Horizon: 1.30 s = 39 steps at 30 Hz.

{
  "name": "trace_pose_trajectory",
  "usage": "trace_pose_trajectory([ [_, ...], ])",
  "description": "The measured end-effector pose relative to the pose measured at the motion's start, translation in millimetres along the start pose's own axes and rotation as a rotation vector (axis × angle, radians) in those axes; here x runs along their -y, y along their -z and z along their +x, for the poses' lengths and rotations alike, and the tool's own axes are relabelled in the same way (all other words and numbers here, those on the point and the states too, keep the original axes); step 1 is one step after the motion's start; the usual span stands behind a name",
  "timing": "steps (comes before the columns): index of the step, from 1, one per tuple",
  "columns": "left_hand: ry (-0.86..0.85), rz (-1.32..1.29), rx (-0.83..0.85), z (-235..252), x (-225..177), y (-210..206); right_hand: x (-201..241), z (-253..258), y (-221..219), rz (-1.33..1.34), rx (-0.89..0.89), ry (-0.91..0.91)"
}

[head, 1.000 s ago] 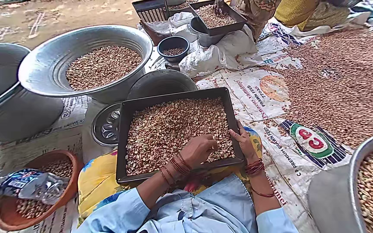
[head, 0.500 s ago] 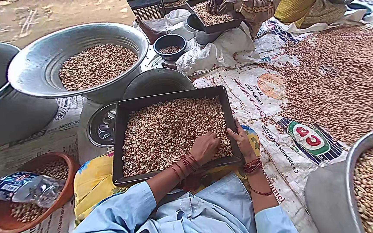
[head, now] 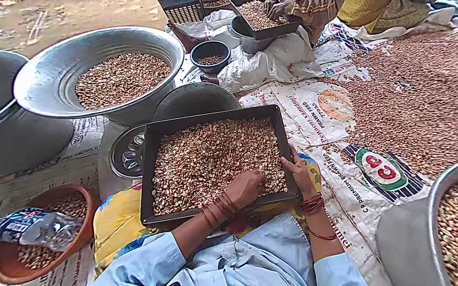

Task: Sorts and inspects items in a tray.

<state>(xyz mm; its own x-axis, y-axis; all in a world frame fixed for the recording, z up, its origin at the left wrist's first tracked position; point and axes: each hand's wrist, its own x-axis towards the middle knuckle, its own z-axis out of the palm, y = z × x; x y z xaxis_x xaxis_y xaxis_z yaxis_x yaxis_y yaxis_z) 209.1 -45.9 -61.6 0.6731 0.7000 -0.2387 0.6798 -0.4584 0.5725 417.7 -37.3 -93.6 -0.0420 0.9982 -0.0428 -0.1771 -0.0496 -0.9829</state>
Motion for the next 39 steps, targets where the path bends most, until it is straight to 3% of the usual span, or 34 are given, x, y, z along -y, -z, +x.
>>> trace_pose_trajectory([
  [5, -0.052, -0.069, 0.062, -5, 6, 13, 1, 1, -1, -0.011, -0.003, 0.004],
  [9, -0.305, -0.539, 0.268, -36, 45, 59, 1, 0, -1, 0.009, 0.007, 0.016],
  [11, -0.161, -0.494, 0.011, -55, 59, 83, 1, 0, -1, 0.01, 0.009, 0.021],
  [13, 0.185, -0.137, -0.336, -60, 66, 97, 1, 1, -2, 0.008, 0.01, 0.019],
  [15, 0.516, 0.129, -0.399, -46, 67, 96, 1, 2, -2, 0.006, 0.015, 0.02],
  [17, 0.639, 0.21, -0.282, -22, 54, 80, 1, 2, -2, 0.0, 0.011, 0.022],
  [19, 0.588, 0.182, -0.175, 3, 32, 55, 1, 2, -1, -0.004, 0.012, 0.021],
  [22, 0.34, -0.079, -0.13, 21, 7, 39, 1, 1, -1, -0.017, 0.009, 0.016],
  [24, 0.171, -0.338, -0.21, 24, 5, 42, 1, -1, -1, -0.013, 0.007, 0.014],
  [26, 0.115, -0.453, -0.352, 18, 10, 55, 1, -2, -1, -0.015, 0.001, 0.015],
  [29, 0.134, -0.356, -0.595, -5, 32, 75, 0, 0, 0, -0.007, 0.012, 0.024],
  [31, 0.171, -0.294, -0.65, -26, 51, 83, 1, 0, -1, -0.009, 0.014, 0.022],
  [34, 0.243, -0.246, -0.565, -55, 66, 82, 3, 0, -2, -0.005, -0.003, 0.005],
  [37, 0.201, -0.184, -0.42, -68, 67, 70, 2, 0, -1, -0.02, 0.004, 0.003],
  [39, 0.155, -0.144, -0.427, -62, 59, 60, 3, -1, -2, -0.016, 0.0, -0.002],
])
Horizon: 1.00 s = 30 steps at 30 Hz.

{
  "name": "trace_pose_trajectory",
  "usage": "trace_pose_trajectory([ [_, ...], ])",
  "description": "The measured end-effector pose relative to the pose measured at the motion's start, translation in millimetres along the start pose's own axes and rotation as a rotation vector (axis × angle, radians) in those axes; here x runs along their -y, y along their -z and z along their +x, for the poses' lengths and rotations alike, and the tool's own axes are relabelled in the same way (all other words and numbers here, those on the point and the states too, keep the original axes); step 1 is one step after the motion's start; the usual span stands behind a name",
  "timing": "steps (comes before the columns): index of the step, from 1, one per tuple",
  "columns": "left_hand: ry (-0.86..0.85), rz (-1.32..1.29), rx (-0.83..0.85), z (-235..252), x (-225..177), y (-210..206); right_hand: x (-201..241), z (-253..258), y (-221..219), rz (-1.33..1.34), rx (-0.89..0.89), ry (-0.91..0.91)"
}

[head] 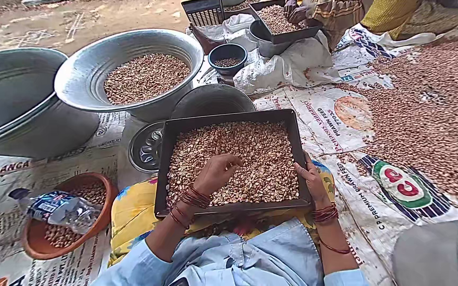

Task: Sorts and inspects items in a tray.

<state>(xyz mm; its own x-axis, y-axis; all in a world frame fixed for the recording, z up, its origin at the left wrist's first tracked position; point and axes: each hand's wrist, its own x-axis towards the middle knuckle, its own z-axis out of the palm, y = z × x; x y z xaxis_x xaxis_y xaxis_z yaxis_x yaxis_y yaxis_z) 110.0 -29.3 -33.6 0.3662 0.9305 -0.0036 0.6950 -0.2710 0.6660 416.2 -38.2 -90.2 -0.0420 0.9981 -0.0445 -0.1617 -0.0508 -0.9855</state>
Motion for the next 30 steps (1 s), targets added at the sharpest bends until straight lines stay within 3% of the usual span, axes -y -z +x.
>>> trace_pose_trajectory([
  [7, -0.253, 0.111, -0.116, 51, -46, -54, 0, -1, -1, -0.028, -0.021, 0.014],
  [12, -0.204, 0.221, 0.066, 85, -56, -72, 1, -1, -2, -0.007, -0.022, 0.005],
  [16, -0.087, -0.129, -0.081, 88, -41, -56, -2, 1, 0, 0.019, -0.008, 0.007],
  [19, 0.046, -0.315, -0.093, 84, -26, -45, -3, 2, 1, 0.023, -0.004, 0.006],
  [25, -0.144, 0.094, 0.102, 71, -52, -65, -4, 6, 1, 0.005, -0.003, 0.013],
  [30, -0.136, 0.233, 0.175, 80, -56, -75, -4, 2, 2, 0.013, 0.002, 0.016],
])
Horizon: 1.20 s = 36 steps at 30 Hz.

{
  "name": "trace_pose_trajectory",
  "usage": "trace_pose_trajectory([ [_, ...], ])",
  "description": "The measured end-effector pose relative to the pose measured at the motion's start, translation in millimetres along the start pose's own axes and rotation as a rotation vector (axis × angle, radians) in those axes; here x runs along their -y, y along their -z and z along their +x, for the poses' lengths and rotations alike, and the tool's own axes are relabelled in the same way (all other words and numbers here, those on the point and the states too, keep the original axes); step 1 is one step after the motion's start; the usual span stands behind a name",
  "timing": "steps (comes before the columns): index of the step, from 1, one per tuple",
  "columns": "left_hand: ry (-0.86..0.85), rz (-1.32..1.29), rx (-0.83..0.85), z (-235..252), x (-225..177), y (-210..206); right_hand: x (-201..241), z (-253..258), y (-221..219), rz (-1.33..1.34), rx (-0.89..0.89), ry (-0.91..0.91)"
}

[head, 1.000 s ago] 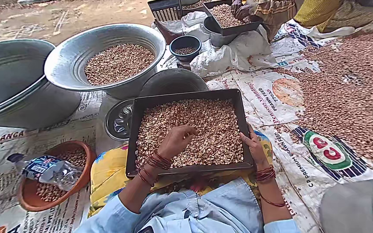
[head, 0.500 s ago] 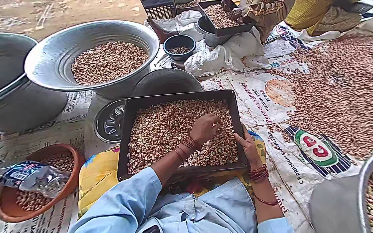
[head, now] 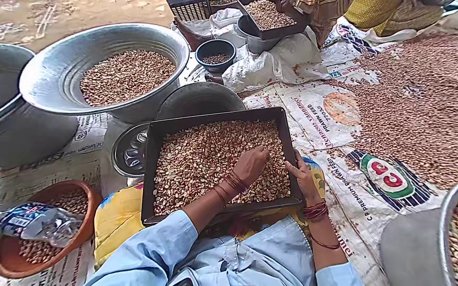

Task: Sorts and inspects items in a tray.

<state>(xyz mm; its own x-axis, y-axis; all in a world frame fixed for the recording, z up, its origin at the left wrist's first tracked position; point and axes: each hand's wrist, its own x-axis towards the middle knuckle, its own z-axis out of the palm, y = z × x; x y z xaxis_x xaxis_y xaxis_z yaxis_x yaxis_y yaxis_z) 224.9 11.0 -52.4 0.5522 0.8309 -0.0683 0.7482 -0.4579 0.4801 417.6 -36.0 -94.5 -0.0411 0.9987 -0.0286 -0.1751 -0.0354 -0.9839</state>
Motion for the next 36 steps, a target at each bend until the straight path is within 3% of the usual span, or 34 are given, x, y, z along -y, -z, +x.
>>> trace_pose_trajectory([
  [3, 0.018, -0.323, -0.196, -4, 19, 10, 0, 1, -1, 0.008, 0.004, 0.007],
  [6, 0.192, -0.704, -0.318, -14, 45, 29, 0, 0, -1, 0.004, -0.007, 0.001],
  [9, 0.252, -0.535, -0.303, -25, 54, 35, 0, 0, 0, -0.01, -0.008, -0.004],
  [13, 0.199, -0.203, -0.165, -27, 37, 19, 0, 1, -1, -0.005, -0.007, -0.009],
  [18, 0.209, -0.163, -0.063, -20, 34, 10, 1, -2, -1, -0.013, -0.012, -0.001],
  [21, 0.153, -0.286, 0.027, -35, 45, 36, 2, -3, -2, -0.016, -0.013, -0.011],
  [25, -0.229, -0.827, 0.524, -82, 72, 75, 3, -3, -2, -0.022, -0.021, -0.019],
  [26, -0.223, -0.809, 0.503, -91, 72, 81, 4, -2, -3, -0.021, -0.024, -0.026],
  [30, 0.09, -0.205, 0.071, -104, 62, 59, 4, -1, -4, -0.026, -0.015, -0.016],
  [33, 0.169, -0.022, 0.016, -101, 60, 27, 3, 0, -3, -0.017, -0.006, 0.005],
  [36, 0.215, 0.059, 0.107, -96, 54, 11, 4, -4, -2, -0.029, -0.018, -0.01],
])
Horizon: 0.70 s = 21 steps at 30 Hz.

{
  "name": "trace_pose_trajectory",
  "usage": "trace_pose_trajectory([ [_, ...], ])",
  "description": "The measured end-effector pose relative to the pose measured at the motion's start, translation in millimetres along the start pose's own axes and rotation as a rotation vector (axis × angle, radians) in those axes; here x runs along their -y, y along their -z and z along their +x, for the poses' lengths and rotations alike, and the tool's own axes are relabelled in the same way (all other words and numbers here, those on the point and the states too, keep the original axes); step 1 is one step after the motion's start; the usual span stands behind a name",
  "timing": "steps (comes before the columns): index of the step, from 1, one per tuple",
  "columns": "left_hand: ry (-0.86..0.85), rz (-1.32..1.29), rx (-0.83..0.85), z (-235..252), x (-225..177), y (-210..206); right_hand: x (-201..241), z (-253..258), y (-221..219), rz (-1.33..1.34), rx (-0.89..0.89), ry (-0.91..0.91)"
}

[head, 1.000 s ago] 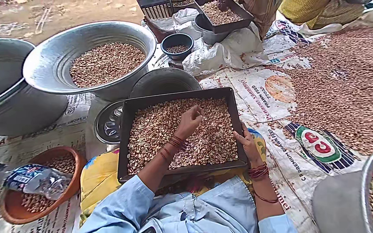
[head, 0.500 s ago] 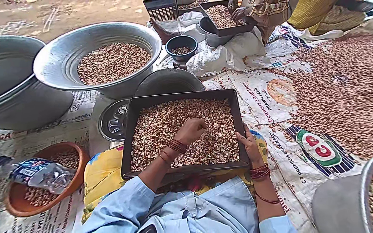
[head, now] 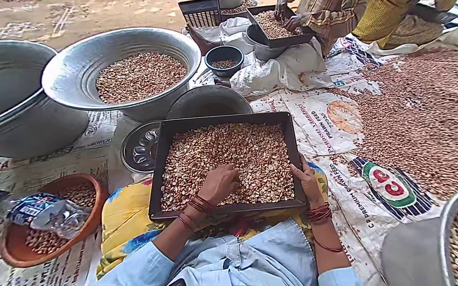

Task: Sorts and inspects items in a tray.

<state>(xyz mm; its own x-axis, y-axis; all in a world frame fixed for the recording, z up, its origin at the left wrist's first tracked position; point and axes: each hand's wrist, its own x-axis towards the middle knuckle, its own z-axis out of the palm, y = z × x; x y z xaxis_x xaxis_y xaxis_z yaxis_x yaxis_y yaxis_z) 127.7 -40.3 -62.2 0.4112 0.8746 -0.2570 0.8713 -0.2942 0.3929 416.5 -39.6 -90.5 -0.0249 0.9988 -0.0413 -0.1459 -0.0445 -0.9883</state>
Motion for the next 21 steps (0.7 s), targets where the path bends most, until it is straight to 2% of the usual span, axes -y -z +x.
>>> trace_pose_trajectory([
  [2, 0.004, -0.03, 0.043, 2, 0, 1, 1, 0, -1, 0.0, 0.001, -0.001],
  [4, -0.022, -0.184, -0.021, 3, 8, 2, 1, 0, -2, 0.002, -0.003, 0.005],
  [8, -0.023, -0.764, -0.124, 6, 21, -2, 0, 1, -2, 0.011, -0.008, 0.011],
  [10, -0.018, -0.942, -0.059, 10, 14, -4, 0, 2, -1, 0.015, -0.005, 0.012],
  [12, -0.018, -0.82, -0.013, 13, 7, -8, 0, 2, -2, 0.023, 0.003, 0.007],
  [16, -0.023, -0.342, -0.089, 15, -14, -15, -1, 1, -1, 0.044, 0.01, 0.015],
  [21, -0.003, -0.129, -0.094, 18, -29, -25, 2, 2, 1, 0.018, 0.015, -0.007],
])
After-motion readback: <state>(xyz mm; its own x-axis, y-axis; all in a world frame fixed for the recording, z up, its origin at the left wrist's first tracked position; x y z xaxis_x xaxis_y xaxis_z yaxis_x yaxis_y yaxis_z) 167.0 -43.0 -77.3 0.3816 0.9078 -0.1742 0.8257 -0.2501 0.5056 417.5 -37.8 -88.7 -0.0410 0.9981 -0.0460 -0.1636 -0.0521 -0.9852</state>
